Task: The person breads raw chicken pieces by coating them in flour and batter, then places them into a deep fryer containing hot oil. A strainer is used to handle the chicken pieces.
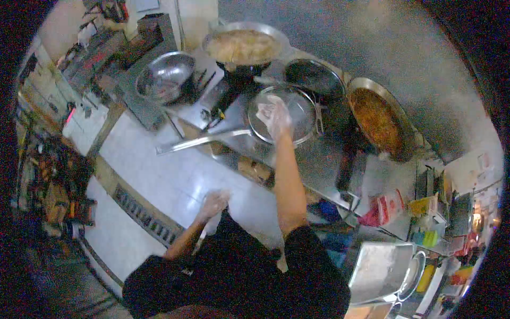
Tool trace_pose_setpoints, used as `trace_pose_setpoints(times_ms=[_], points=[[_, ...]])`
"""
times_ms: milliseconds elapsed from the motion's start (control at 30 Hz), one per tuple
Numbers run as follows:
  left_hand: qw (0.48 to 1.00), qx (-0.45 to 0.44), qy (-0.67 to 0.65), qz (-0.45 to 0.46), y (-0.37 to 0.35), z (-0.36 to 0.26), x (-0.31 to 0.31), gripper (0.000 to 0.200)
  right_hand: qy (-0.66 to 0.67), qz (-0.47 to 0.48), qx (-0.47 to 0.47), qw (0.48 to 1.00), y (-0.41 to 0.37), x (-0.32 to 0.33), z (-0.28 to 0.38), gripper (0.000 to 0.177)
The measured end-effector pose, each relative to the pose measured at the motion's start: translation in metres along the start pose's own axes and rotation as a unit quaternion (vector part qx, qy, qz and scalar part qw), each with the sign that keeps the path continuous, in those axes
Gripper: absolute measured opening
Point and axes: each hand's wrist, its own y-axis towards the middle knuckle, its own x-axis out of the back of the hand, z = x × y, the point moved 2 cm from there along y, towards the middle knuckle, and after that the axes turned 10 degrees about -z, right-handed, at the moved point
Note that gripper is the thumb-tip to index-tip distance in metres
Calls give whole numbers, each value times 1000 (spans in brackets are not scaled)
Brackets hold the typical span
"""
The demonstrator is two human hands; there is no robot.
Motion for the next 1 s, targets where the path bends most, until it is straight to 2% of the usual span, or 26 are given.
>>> trace_pose_setpoints(times_ms=[33,67,100,133,167,200,267,333,367,400,433,467,500,533,567,600,667,700,733,800,833,900,967,1000], points=[[978,196,-9,66,-16,33,26,29,6,49,6,999,53,-6,-27,29],[962,256,36,87,-35,61,45,31,56,31,-6,998,103,-17,-35,25],[940,313,81,113,-53,88,66,34,107,12,-15,994,152,-28,-44,21],[948,238,183,105,-78,109,76,36,209,-81,-48,973,190,-32,-48,17],[927,368,-63,-29,-108,121,85,34,309,-185,-85,929,204,-26,-59,13],[812,475,-301,-154,-139,129,100,32,333,-174,-82,923,198,-20,-70,12],[860,492,-130,-32,-143,123,135,28,368,-149,-64,916,178,-13,-52,9],[895,433,49,95,-149,124,143,25,389,-118,-37,913,152,-11,-13,7],[905,367,145,157,-161,134,137,23,397,-101,-21,912,147,-6,-1,6],[908,341,164,179,-165,141,135,24,175,-85,80,978,141,0,10,12],[912,334,138,192,-165,146,131,25,-58,-68,170,981,125,7,18,19],[898,411,-2,155,-167,153,127,26,143,-129,18,981,118,17,20,21],[840,504,-178,88,-167,160,120,27,361,-234,-94,898,108,24,24,23],[767,559,-313,26,-165,166,115,28,374,-128,-91,914,119,35,27,23],[719,573,-392,-10,-161,173,106,29,378,-13,-87,922,140,55,26,24],[684,576,-446,-32,-156,180,99,30,390,-16,-141,910,141,53,28,22],[673,570,-470,-36,-146,195,85,32,417,-32,-248,874,145,53,32,18],[677,583,-447,-28,-137,197,83,30,485,43,-389,782,148,62,21,9],[681,596,-425,-19,-129,200,81,28,419,27,-341,841,121,45,22,9],[482,673,-556,-82,-114,206,71,28,252,-20,-252,934,60,4,29,10],[524,657,-517,-165,-82,163,86,27,107,-126,-69,984,50,11,12,20],[686,597,-409,-71,-60,166,88,27,258,29,-25,966,18,7,-7,19],[808,516,-283,23,-57,166,89,27,336,78,-20,938,2,10,-11,16],[854,469,-216,67,-58,164,86,27,341,52,-40,938,-3,13,-5,12]])
